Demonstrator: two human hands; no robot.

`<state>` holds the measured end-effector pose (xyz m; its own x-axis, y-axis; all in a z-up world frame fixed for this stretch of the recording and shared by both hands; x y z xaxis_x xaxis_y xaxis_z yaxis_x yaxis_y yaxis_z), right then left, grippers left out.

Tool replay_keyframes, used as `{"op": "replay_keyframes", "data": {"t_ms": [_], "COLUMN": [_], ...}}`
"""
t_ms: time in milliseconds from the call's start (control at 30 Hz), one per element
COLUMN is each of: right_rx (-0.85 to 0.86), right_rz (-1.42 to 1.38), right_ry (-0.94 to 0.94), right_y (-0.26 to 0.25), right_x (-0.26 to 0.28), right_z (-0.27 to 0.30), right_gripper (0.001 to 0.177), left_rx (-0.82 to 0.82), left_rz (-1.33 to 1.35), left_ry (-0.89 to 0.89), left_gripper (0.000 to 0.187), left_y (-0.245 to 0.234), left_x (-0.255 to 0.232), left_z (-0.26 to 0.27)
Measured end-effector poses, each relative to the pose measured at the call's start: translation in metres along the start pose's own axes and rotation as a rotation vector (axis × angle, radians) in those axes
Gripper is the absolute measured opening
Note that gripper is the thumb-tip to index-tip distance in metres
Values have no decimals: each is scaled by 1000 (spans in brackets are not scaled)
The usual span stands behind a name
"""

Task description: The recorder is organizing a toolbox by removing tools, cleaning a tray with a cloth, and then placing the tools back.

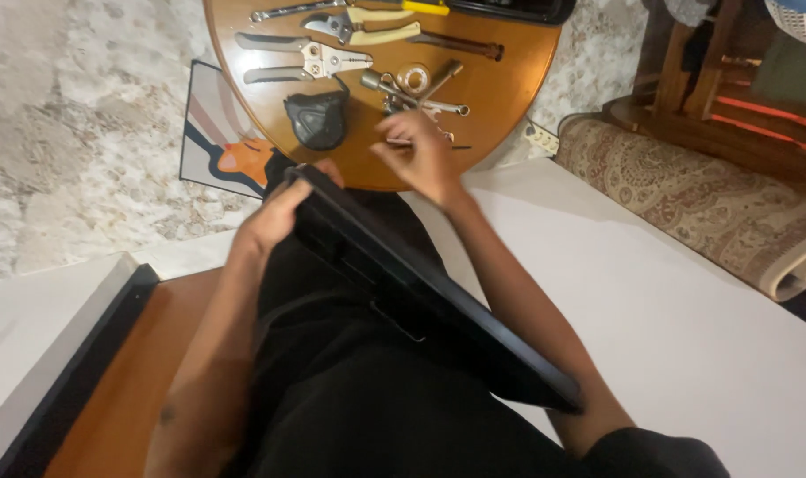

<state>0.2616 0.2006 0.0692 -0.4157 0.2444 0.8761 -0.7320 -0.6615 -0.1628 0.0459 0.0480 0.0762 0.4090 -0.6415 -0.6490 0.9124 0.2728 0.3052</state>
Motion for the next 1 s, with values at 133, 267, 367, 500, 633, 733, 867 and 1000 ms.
{"op": "replay_keyframes", "data": {"t_ms": [133, 267, 367, 500, 633, 733, 867, 1000], "right_rx": [-160, -33, -73, -104, -128, -127, -114, -71], "right_rz": [722, 1087, 1060, 1013, 1045, 1109, 1161, 1135], "right_ry": [-1, -83, -103, -180, -381, -425, -390, -321], "right_y": [-37, -30, -22, -26, -26, -26, -28, -30], "right_x": [-18, -39, -52, -50, -61, -80, -90, -82], "right_z": [1, 0, -3, -10, -16, -22, -30, -36], "right_gripper": [78, 107, 111, 107, 88, 76, 64, 66], "left_rx": [133, 96, 51, 3, 8, 5, -4, -27], "left_rz": [109, 107, 141, 189, 242, 263, 228, 202], "left_ry": [-4, -54, -33, -71, -103, -111, -69, -70], "left_gripper": [68, 72, 72, 73, 75, 76, 77, 79], "left_y": [-3, -19, -31, -45, -50, -51, -52, -48], "left_x": [-25, -16, -8, -4, 3, 8, 6, 2], "left_z": [20, 33, 38, 45, 47, 46, 45, 47]}}
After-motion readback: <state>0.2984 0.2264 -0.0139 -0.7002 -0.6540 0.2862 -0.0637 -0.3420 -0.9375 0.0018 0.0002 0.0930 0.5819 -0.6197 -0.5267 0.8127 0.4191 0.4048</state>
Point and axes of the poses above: each hand's wrist, its own z-axis away from the middle knuckle, its own y-axis out of the palm, x = y × z, the point moved 2 cm from there along -z, towards the middle knuckle, and after that the axes turned 9 degrees about -x, right-handed, at the moved point
